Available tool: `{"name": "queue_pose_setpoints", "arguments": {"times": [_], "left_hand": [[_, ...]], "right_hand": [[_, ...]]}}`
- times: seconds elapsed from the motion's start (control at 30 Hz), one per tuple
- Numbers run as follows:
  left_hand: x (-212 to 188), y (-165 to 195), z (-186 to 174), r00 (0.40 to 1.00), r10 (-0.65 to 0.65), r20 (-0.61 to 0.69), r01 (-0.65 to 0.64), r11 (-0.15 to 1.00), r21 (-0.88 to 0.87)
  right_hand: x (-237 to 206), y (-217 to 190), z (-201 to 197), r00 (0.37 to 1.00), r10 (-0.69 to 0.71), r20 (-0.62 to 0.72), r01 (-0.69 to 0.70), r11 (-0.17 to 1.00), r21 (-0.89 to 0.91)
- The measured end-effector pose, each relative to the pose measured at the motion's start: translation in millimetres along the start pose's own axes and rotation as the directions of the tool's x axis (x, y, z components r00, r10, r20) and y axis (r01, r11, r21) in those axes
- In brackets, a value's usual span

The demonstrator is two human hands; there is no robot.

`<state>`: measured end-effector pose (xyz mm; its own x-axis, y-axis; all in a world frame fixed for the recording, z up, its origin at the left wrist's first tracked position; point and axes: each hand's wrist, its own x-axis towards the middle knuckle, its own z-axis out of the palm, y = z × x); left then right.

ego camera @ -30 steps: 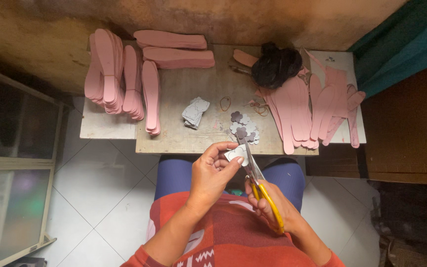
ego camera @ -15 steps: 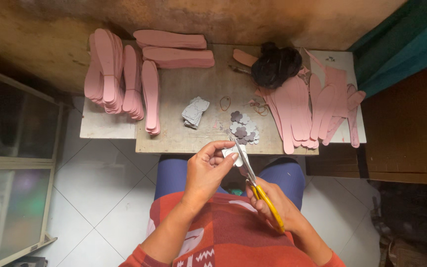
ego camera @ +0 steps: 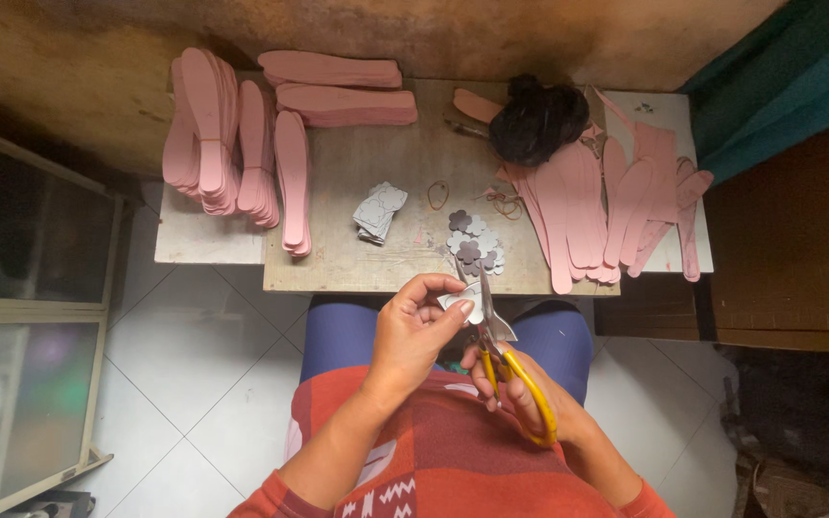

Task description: The person sits on the floor and uses yellow-handled scissors to cut small white paper pieces into flower-like shapes. The person repeatedly picks up paper, cuts along the outlines, and places the finished shapes on the table.

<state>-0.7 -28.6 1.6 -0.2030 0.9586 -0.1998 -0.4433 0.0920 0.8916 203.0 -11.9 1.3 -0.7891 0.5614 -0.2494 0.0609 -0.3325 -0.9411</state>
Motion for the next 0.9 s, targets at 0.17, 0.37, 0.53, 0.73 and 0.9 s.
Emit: {"name": "queue_pose_setpoints", "arguments": {"times": [0.17,0.37,0.53,0.73,0.9], "left_hand": [[-5,8,4,0.997,0.023,-0.067,-0.003,0.960,0.280],[-4,-4,9,0.999,0.012,-0.030,-0.014,0.996,-0.085],[-5,-21,13,0.998,0.013,-0.064,-0.026,0.977,-0.213],[-8,-36,13,0.998,0.045,-0.033,-0.049,0.991,-0.127],[-8,-41,13,0.998,0.046,-0.032,-0.052,0.972,-0.227]], "right_hand": [[1,0,-3,0.999,-0.001,-0.042,-0.004,0.993,-0.118],[0,1,-2,0.993,0.052,-0.105,-0.065,0.990,-0.124],[4,6,2,0.993,0.021,-0.120,-0.024,1.000,-0.018],[5,8,4,0.987,-0.018,-0.157,0.015,1.000,-0.018],[2,4,7,0.991,-0.023,-0.131,0.026,0.999,0.019]]}}
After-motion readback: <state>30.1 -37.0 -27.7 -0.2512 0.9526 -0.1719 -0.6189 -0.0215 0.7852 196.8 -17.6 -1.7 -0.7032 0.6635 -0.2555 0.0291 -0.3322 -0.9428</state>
